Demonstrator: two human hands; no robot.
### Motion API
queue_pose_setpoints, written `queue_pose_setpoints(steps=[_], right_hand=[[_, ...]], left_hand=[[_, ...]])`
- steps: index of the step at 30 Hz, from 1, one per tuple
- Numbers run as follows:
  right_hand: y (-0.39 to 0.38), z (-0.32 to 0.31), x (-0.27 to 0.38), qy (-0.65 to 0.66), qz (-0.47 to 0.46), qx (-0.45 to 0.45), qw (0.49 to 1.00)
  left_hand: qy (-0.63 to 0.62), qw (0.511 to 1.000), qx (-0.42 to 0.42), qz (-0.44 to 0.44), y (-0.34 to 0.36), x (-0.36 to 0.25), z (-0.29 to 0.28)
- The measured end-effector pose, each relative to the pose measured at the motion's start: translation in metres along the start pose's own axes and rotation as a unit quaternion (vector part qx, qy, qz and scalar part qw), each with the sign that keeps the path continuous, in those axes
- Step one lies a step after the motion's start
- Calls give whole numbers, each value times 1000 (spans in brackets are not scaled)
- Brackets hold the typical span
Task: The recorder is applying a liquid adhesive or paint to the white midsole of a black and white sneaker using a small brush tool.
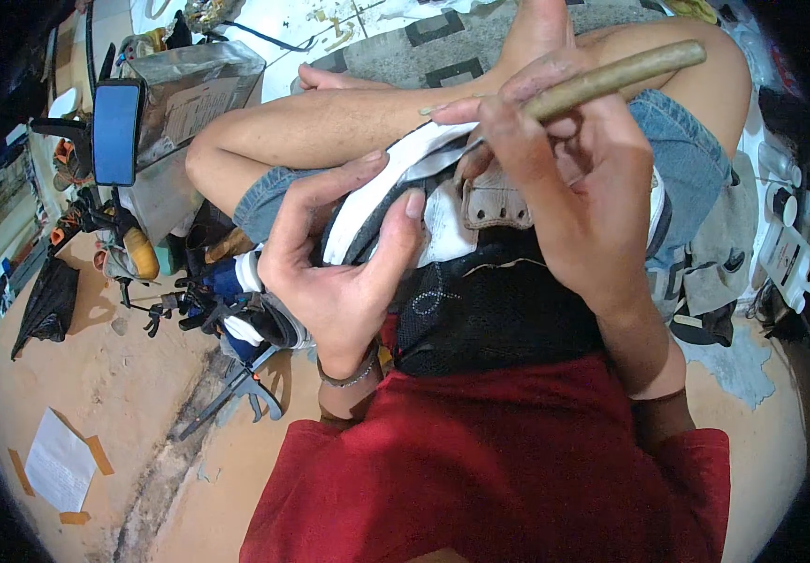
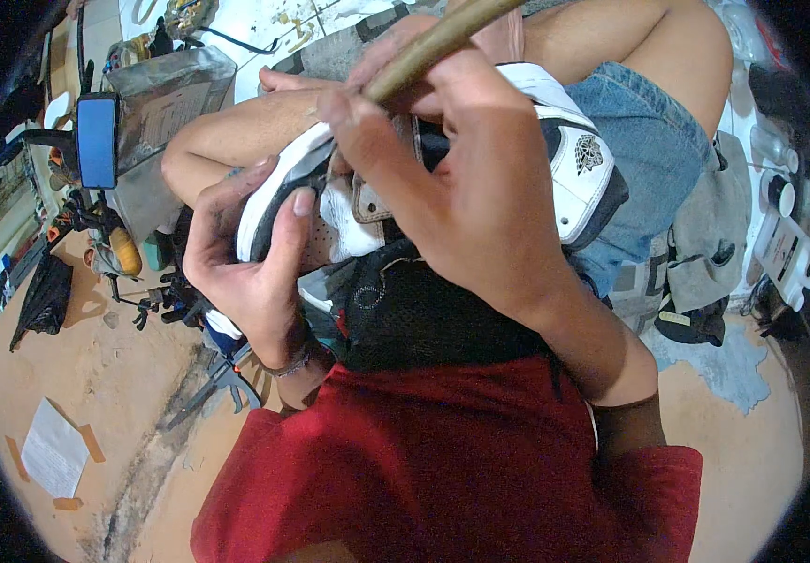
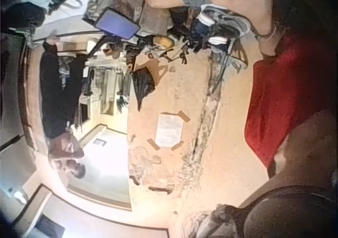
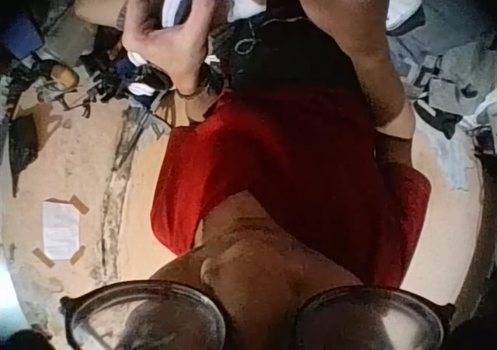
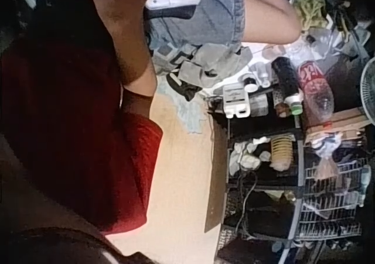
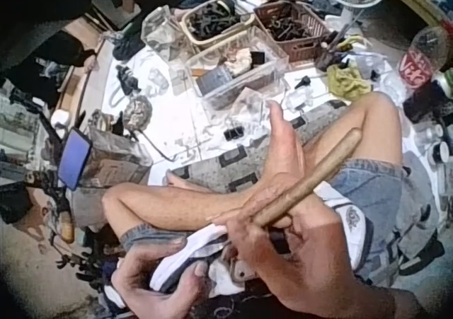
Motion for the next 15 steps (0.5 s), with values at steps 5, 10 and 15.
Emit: queue_pose_setpoints(steps=[5, 10, 15], right_hand=[[1, -9, -7, -9, -31, 14, 999], [-1, -1, 7, -33, -44, -35, 998], [-5, -13, 6, -71, -14, -7, 997]], left_hand=[[-19, 1000, -12, -18, 0, 2, 0], [-20, 1000, -5, -23, 1, -3, -1], [-26, 1000, 3, -15, 1, -2, 0]])
Point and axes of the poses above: each hand's wrist, its own y-axis towards the middle knuckle, its own z-axis out of the palm, x = y × z, the point moved 2 cm from there along y, towards the middle knuckle, and after that the axes turned 7 degrees about y, right-handed, at the moved point
